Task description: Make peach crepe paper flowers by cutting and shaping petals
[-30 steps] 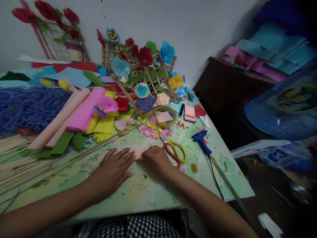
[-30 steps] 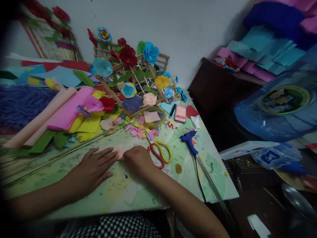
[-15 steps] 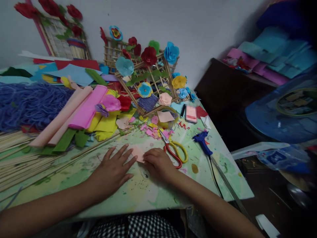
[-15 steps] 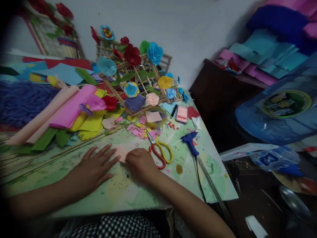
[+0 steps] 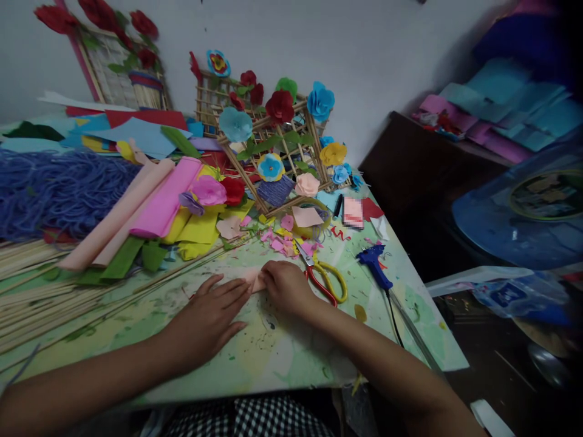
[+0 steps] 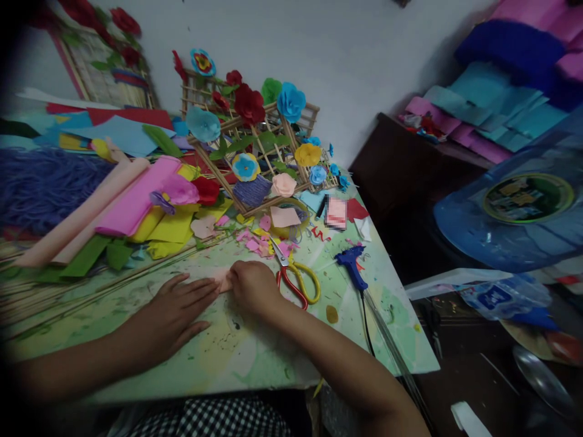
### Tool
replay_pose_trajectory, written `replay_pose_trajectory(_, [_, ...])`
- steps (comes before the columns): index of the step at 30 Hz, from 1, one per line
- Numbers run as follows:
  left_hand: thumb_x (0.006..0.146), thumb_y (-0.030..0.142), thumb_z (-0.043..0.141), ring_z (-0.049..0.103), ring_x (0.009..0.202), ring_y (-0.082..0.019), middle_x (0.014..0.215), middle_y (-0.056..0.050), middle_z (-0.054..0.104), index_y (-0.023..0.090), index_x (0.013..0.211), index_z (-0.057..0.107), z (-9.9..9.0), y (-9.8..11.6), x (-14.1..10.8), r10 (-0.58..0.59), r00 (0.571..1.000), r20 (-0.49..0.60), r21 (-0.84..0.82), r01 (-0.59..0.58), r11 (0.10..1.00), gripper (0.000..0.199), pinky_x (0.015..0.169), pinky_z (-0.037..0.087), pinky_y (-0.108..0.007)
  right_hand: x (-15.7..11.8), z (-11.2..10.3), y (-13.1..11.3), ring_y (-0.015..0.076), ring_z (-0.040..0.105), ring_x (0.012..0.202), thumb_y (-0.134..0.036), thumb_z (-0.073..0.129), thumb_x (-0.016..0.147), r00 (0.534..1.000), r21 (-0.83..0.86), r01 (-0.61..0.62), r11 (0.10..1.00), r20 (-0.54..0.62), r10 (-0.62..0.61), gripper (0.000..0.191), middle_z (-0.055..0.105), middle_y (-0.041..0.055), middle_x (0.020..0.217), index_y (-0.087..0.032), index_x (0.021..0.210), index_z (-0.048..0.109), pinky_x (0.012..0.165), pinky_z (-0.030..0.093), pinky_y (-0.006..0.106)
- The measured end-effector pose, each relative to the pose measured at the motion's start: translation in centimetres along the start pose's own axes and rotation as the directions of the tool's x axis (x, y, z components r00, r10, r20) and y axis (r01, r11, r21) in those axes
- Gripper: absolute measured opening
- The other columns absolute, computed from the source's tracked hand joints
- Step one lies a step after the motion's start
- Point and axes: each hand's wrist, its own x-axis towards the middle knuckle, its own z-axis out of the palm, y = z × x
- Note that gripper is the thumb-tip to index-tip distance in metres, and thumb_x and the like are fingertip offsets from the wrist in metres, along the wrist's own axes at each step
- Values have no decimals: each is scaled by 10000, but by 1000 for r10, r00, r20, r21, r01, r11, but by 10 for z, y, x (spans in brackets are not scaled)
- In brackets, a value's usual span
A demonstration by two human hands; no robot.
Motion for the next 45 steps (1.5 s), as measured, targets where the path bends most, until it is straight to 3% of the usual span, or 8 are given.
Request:
replay_pose_trajectory(8, [925, 405, 464, 513, 1228, -236, 1340, -101, 581, 187, 1333, 508, -1, -4, 1, 6, 1000, 8, -52, -6, 999, 465, 1122, 192, -434, 13, 7, 1, 154, 546, 757, -190, 523, 887, 1000, -11, -2, 1000, -6, 2, 158, 653, 48, 786, -160, 796, 648, 673, 325, 256])
replay_pose_trajectory(15, [916, 409, 487, 525, 1212, -225, 1311, -93, 605, 164, 1308, 524, -2, -6, 1, 38, 999, 7, -19, -38, 999, 464, 1146, 95, -421, 17, 17, 0, 160, 555, 776, -218, 563, 878, 999, -47, -29, 998, -43, 27, 115, 667, 46, 814, -166, 836, 657, 681, 339, 262])
replay_pose_trajectory(27, [913, 407, 487, 526, 1199, -237, 1313, -92, 601, 181, 1282, 548, 0, -4, 1, 4, 1000, 29, -25, -4, 1000, 437, 1125, 178, -442, 12, 22, -2, 190, 528, 821, -221, 545, 895, 994, -68, -73, 995, -90, 67, 91, 645, 56, 851, -165, 865, 610, 723, 352, 295])
replay_pose_trajectory(35, [907, 400, 481, 513, 1175, -253, 1281, -106, 608, 150, 1312, 514, 4, 0, 3, -29, 999, -14, -19, 29, 999, 477, 1086, 253, -428, 11, 23, -1, 211, 516, 890, -227, 562, 887, 992, -30, -83, 996, -94, 80, 73, 625, 73, 907, -167, 912, 596, 788, 374, 314])
replay_pose_trajectory(42, [902, 396, 505, 497, 1180, -248, 1262, -70, 618, 213, 1304, 526, 4, -1, 5, -37, 998, 53, -39, 39, 998, 442, 1104, 165, -448, 10, 20, 2, 250, 489, 1015, -300, 580, 894, 988, -22, -125, 992, -93, 123, 238, 599, 105, 1048, -146, 1076, 584, 942, 369, 374])
replay_pose_trajectory(45, [901, 408, 497, 493, 1192, -250, 1277, -71, 608, 222, 1320, 512, 4, -2, 4, -44, 997, 64, -50, 48, 998, 458, 1107, 162, -451, 6, 19, 2, 273, 445, 1099, -400, 544, 905, 987, -28, -126, 992, -109, 122, 418, 557, 141, 1132, -107, 1203, 528, 1027, 315, 416])
